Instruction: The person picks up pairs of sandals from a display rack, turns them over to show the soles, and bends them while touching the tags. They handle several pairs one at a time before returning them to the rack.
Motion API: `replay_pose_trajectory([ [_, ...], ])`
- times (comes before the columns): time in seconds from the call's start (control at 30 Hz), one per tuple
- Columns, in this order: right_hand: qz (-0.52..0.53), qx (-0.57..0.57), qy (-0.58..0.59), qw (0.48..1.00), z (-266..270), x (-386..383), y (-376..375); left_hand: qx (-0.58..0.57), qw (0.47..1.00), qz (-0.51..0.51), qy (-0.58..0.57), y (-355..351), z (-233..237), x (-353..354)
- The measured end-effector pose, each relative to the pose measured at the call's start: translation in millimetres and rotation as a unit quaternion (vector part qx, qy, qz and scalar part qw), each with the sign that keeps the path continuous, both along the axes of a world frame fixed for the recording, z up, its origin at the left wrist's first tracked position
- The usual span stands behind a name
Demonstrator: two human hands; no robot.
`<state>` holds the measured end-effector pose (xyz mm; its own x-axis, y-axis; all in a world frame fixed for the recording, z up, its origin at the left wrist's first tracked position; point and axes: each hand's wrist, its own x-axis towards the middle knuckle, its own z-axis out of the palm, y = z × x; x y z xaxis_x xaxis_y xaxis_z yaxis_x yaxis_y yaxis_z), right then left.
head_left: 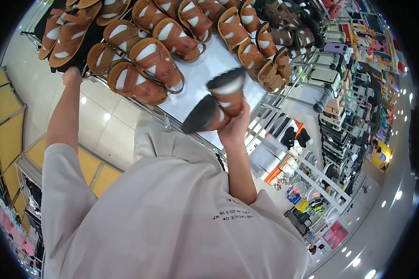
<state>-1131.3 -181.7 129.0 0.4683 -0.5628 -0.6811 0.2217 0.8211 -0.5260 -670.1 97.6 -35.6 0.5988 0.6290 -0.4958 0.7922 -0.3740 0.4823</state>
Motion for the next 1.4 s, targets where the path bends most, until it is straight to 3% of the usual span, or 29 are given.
replay_pose_trajectory([
  [0.03,-0.013,-0.064,0.052,0.996,-18.8,7.7,6.2,0.051,0.993,-0.099,0.027,11.0,-14.9,8.8],
  [0.07,-0.008,-0.050,0.063,0.997,-37.3,10.2,11.7,0.101,0.974,-0.195,0.054,27.9,-43.5,20.9],
  [0.17,0.014,0.006,0.073,0.997,-70.7,22.5,28.2,0.149,0.949,-0.271,0.063,48.7,-74.3,35.7],
  [0.2,0.031,0.043,0.070,0.996,-71.2,27.3,31.1,0.141,0.959,-0.243,0.046,72.7,-128.1,62.0],
  [0.3,0.067,0.091,0.014,0.994,-99.2,32.3,40.2,0.080,0.980,-0.183,0.027,17.7,-25.3,9.0],
  [0.37,0.093,0.096,-0.015,0.991,-124.9,32.4,46.2,0.026,0.998,-0.058,0.007,2.6,-0.4,-1.9],
  [0.47,0.137,0.060,-0.028,0.988,-136.5,35.4,49.3,0.032,0.996,-0.084,-0.002,11.2,-15.6,3.1],
  [0.57,0.198,0.150,-0.076,0.966,-119.6,35.0,38.6,0.055,0.988,-0.142,-0.015,24.8,-38.2,10.3],
  [0.77,0.299,0.134,0.030,0.944,-109.1,18.3,37.5,0.026,0.997,-0.059,-0.048,5.9,-9.6,-3.6],
  [0.87,0.345,0.016,0.131,0.929,-91.4,16.2,30.0,0.070,0.979,-0.185,-0.043,20.4,-25.9,0.2],
  [0.97,0.437,-0.113,0.214,0.866,-95.2,9.5,-1.0,0.021,0.993,-0.100,-0.050,11.1,-13.7,-4.3],
  [1.0,0.402,-0.145,0.251,0.869,-98.5,10.4,-7.9,0.034,0.992,-0.117,-0.046,12.3,-15.9,-3.4],
  [1.07,0.400,-0.162,0.270,0.861,-110.9,11.0,-40.1,0.061,0.986,-0.148,-0.038,15.2,-18.7,-1.1],
  [1.27,0.418,-0.193,0.334,0.822,-111.8,52.7,-85.8,0.007,0.996,-0.081,-0.045,2.8,1.0,-11.2],
  [1.33,0.451,-0.190,0.355,0.797,-114.9,62.8,-82.6,0.057,0.983,-0.170,-0.028,26.0,-41.0,5.3],
  [1.4,0.479,-0.199,0.376,0.768,-118.3,69.4,-73.3,0.063,0.982,-0.174,-0.019,32.8,-47.7,7.7],
])
